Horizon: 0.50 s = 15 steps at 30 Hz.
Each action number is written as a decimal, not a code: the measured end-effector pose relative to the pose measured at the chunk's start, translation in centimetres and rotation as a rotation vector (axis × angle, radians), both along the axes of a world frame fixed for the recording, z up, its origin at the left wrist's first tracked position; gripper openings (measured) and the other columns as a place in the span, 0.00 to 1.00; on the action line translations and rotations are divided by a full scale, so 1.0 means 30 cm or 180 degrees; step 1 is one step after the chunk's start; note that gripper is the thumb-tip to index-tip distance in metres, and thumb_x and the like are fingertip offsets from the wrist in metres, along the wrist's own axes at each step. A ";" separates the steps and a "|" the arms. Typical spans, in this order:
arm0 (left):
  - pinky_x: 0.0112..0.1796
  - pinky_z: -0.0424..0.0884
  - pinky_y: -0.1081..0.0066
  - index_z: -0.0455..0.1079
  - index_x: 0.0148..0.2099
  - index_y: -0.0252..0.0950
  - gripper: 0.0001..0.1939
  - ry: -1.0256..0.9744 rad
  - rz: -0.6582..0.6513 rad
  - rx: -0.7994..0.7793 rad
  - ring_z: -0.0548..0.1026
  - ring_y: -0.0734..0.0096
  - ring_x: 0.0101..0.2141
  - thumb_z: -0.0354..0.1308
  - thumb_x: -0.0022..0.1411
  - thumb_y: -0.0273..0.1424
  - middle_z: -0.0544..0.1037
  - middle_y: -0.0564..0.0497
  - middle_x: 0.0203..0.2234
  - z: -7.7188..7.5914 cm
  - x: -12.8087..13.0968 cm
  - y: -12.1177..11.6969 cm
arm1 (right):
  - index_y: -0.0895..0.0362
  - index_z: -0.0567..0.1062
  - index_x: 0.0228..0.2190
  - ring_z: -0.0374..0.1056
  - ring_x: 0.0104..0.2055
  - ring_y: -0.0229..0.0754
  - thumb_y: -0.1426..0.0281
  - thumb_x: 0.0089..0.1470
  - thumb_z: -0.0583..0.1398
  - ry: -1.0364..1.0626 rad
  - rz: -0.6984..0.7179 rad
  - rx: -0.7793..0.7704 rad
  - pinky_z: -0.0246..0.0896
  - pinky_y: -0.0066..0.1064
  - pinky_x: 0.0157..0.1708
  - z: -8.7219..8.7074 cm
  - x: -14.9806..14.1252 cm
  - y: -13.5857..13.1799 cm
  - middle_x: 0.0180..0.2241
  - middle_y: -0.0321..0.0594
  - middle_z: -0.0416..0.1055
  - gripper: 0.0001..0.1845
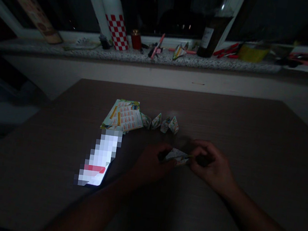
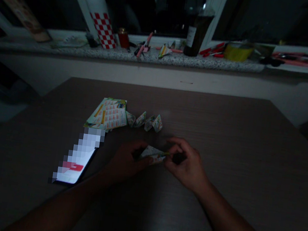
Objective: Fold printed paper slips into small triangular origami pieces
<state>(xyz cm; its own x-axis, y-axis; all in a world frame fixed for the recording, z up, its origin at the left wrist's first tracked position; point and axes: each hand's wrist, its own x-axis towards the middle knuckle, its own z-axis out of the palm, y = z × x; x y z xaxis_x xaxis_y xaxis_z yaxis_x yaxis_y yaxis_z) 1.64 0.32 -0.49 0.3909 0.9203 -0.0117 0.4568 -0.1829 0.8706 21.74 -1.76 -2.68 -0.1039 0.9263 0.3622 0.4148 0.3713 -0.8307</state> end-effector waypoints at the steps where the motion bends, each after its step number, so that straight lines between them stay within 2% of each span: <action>1: 0.32 0.67 0.73 0.74 0.41 0.35 0.12 0.0010 -0.0001 -0.0005 0.74 0.69 0.31 0.61 0.54 0.32 0.79 0.52 0.31 -0.001 0.001 -0.001 | 0.54 0.68 0.44 0.69 0.27 0.37 0.76 0.47 0.60 -0.0024 0.0025 0.0022 0.64 0.29 0.31 0.001 -0.001 -0.003 0.25 0.32 0.71 0.21; 5: 0.27 0.63 0.74 0.76 0.36 0.34 0.12 0.0001 -0.0012 -0.0154 0.72 0.70 0.27 0.60 0.56 0.38 0.77 0.53 0.25 -0.009 0.001 -0.004 | 0.53 0.69 0.45 0.71 0.28 0.38 0.76 0.49 0.61 -0.0143 0.0056 0.0285 0.67 0.29 0.31 0.007 -0.004 -0.014 0.27 0.34 0.73 0.20; 8: 0.26 0.61 0.75 0.77 0.35 0.35 0.14 -0.0274 0.0122 -0.0420 0.71 0.71 0.26 0.59 0.57 0.41 0.76 0.53 0.24 -0.020 -0.002 -0.004 | 0.53 0.72 0.41 0.73 0.33 0.40 0.76 0.49 0.63 -0.0242 -0.0006 0.0729 0.69 0.31 0.34 0.017 -0.003 -0.018 0.31 0.38 0.75 0.15; 11: 0.27 0.62 0.75 0.77 0.37 0.35 0.14 -0.0611 0.0227 -0.0623 0.71 0.70 0.27 0.61 0.56 0.41 0.78 0.53 0.26 -0.025 -0.003 -0.005 | 0.53 0.75 0.38 0.73 0.39 0.44 0.77 0.50 0.63 -0.0337 0.0086 0.1106 0.70 0.34 0.37 0.031 0.000 -0.017 0.38 0.43 0.74 0.12; 15: 0.27 0.62 0.75 0.78 0.36 0.34 0.12 -0.0647 0.0270 -0.0699 0.71 0.71 0.27 0.62 0.55 0.38 0.78 0.53 0.25 -0.015 0.000 -0.009 | 0.52 0.78 0.37 0.73 0.40 0.45 0.75 0.51 0.62 -0.0468 0.0011 0.1204 0.71 0.35 0.36 0.044 0.002 -0.014 0.39 0.44 0.74 0.10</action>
<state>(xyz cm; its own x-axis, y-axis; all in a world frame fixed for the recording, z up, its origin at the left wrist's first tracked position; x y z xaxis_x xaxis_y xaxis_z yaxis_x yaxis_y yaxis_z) 1.63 0.04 -0.94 0.3275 0.9339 -0.1433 0.2748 0.0510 0.9601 21.81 -2.19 -1.35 -0.1828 0.7301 0.6585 0.5172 0.6410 -0.5671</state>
